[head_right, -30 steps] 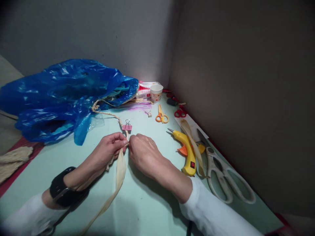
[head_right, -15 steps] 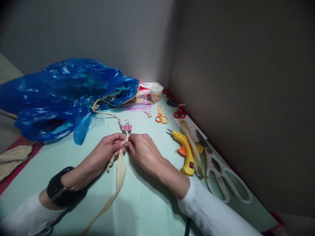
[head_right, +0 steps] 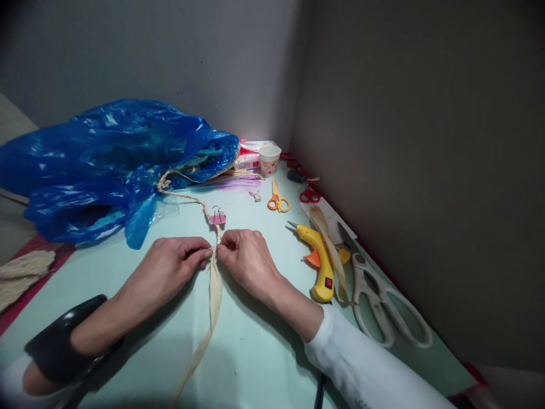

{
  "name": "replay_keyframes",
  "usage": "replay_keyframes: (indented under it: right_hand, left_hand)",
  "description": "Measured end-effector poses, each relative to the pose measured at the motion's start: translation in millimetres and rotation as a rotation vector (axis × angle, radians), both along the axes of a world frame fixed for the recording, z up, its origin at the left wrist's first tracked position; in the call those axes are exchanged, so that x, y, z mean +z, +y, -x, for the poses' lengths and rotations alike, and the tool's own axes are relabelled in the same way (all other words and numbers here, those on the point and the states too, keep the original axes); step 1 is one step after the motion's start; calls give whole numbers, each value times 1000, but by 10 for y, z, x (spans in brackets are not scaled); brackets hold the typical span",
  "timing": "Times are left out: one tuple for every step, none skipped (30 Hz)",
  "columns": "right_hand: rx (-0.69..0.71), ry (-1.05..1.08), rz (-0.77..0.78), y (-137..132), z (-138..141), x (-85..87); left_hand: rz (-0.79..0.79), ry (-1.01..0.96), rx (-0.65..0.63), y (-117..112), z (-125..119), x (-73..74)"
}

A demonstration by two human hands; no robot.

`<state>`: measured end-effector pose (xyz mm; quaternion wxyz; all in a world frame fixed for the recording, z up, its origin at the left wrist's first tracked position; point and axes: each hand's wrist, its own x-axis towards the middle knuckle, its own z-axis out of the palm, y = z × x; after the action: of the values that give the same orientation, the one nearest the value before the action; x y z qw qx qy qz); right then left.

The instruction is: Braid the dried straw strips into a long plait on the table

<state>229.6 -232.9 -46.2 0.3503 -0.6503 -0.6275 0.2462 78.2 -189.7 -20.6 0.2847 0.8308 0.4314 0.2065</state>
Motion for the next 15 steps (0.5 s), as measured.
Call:
replay_keyframes:
  right_hand:
    - [-6, 4, 2, -4, -2, -1]
    - [-10, 13, 1, -7, -4, -2]
    - [-10, 29, 2, -10, -7, -5]
    - [-5, 55, 6, -11, -11, -10]
    - [3, 91, 19, -10, -16, -17]
    - [11, 137, 41, -7, -22, -25]
    - [19, 187, 68, -2, -28, -35]
    - [24, 239, 93, 4, -35, -46]
    - [26, 285, 112, 11, -42, -58]
    - [27, 324, 122, 18, -47, -70]
    - [27, 354, 125, 25, -52, -81]
    - [29, 377, 127, 30, -55, -90]
    - [31, 393, 131, 33, -57, -97]
    - [35, 404, 138, 35, -58, -100]
    - [38, 410, 145, 36, -58, -99]
  left_hand:
    - [-28, 51, 8, -35, -7, 4]
    - [-56, 91, 15, -76, -16, -2]
    - [-87, 112, 22, -120, -26, -17]
    - [-119, 118, 24, -168, -38, -42]
    - [-159, 118, 18, -216, -49, -75]
    - [-209, 123, 10, -263, -61, -114]
    - [-268, 138, -6, -307, -71, -155]
    - [-341, 162, -24, -348, -79, -195]
    - [-421, 190, -44, -383, -85, -231]
    - [-505, 213, -63, -414, -89, -259]
    - [-589, 232, -80, -440, -91, -279]
    - [-664, 243, -98, -462, -92, -293]
    - [-727, 245, -113, -480, -93, -302]
    - [-772, 243, -126, -496, -94, -308]
    - [-799, 246, -132, -509, -97, -314]
